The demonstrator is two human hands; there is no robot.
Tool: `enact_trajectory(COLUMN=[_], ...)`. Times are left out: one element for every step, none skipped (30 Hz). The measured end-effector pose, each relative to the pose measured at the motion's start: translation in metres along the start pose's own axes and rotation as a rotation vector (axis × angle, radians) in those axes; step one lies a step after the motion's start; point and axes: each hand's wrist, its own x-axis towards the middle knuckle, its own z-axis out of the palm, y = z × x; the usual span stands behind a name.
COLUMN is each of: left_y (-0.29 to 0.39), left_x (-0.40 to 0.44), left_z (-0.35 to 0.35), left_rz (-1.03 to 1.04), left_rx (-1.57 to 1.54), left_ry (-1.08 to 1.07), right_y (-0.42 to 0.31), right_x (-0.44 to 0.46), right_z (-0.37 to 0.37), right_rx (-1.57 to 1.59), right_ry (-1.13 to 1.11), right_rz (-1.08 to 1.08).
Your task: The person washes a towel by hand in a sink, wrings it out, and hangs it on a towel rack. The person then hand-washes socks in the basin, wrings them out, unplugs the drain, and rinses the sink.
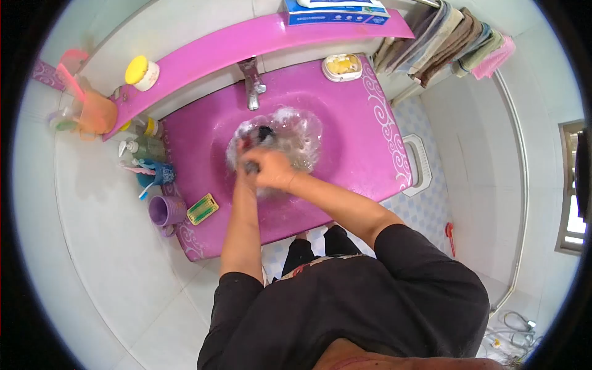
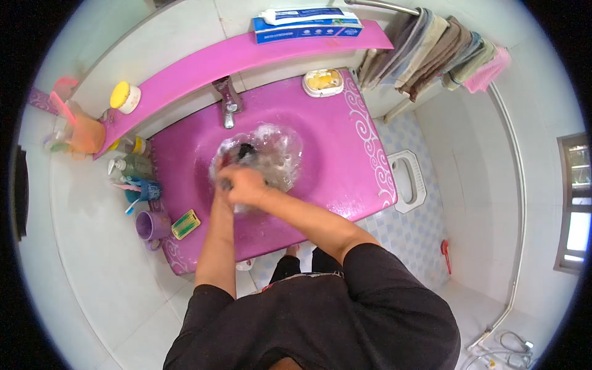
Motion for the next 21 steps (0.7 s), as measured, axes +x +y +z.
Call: enact_trajectory(left_y=[-0.004, -0.009, -0.012, -0.015, -0.018, -0.019, -0.018, -0.018, -0.018, -0.017, -0.015, -0.016, -0.020, -0.021, -0.015, -0.011, -0.010, -0.006, -0.004, -0.005, -0.009], left_x=[0.002, 0.004, 0.005, 0.006, 0.005, 0.003, 0.003, 0.003, 0.002, -0.009, -0.029, -0.040, -0.035, -0.022, -0.027, -0.036, -0.031, -0.015, -0.001, 0.006, 0.006], left_z=[-0.003, -0.004, -0.007, -0.009, -0.013, -0.017, -0.021, -0.025, -0.028, -0.008, 0.033, 0.060, 0.061, 0.043, 0.057, 0.068, 0.055, 0.033, 0.014, 0.001, -0.012], left_rz=[-0.015, 0.009, 0.035, 0.066, 0.100, 0.136, 0.173, 0.209, 0.239, 0.235, 0.216, 0.196, 0.147, 0.072, 0.129, 0.178, 0.179, 0.244, 0.308, 0.313, 0.378], left_rx=[0.005, -0.016, -0.038, -0.062, -0.087, -0.112, -0.133, -0.156, -0.178, -0.176, -0.043, 0.091, 0.279, 0.268, 0.299, 0.331, 0.319, 0.539, 0.763, 0.754, 1.150], left_ry=[-0.004, -0.057, -0.108, -0.159, -0.206, -0.250, -0.295, -0.341, -0.381, -0.379, -0.042, 0.297, 0.386, 0.297, 0.314, 0.340, 0.351, 0.460, 0.566, 0.570, 0.557], right_y=[-0.013, -0.033, -0.045, -0.045, -0.036, -0.024, -0.010, 0.007, 0.024, 0.041, 0.059, 0.082, 0.098, 0.098, 0.099, 0.109, 0.124, 0.135, 0.142, 0.149, 0.153], right_x=[-0.005, -0.013, -0.020, -0.025, -0.020, -0.016, -0.010, 0.000, 0.007, 0.017, 0.024, 0.021, 0.020, 0.021, 0.022, 0.021, 0.022, 0.025, 0.025, 0.023, 0.018], right_z=[0.006, 0.003, 0.003, 0.013, 0.020, 0.027, 0.028, 0.026, 0.024, 0.015, 0.006, 0.001, -0.005, -0.014, -0.027, -0.040, -0.054, -0.064, -0.066, -0.067, -0.066], right_rx=[-0.066, -0.070, -0.125, -0.104, -0.072, -0.038, -0.033, -0.133, -0.230, -0.284, -0.340, -0.296, -0.252, -0.310, -0.377, -0.382, -0.249, -0.117, -0.121, -0.202, -0.281], right_ry=[-0.003, -0.079, -0.127, -0.016, 0.053, 0.121, 0.125, 0.131, 0.135, 0.109, 0.079, 0.106, 0.136, 0.067, -0.011, -0.029, -0.022, -0.009, -0.016, 0.059, 0.136], right_rz=[-0.159, -0.168, -0.203, -0.237, -0.207, -0.179, -0.179, -0.119, -0.051, 0.089, 0.225, 0.215, 0.200, 0.218, 0.234, 0.229, 0.323, 0.410, 0.401, 0.484, 0.573])
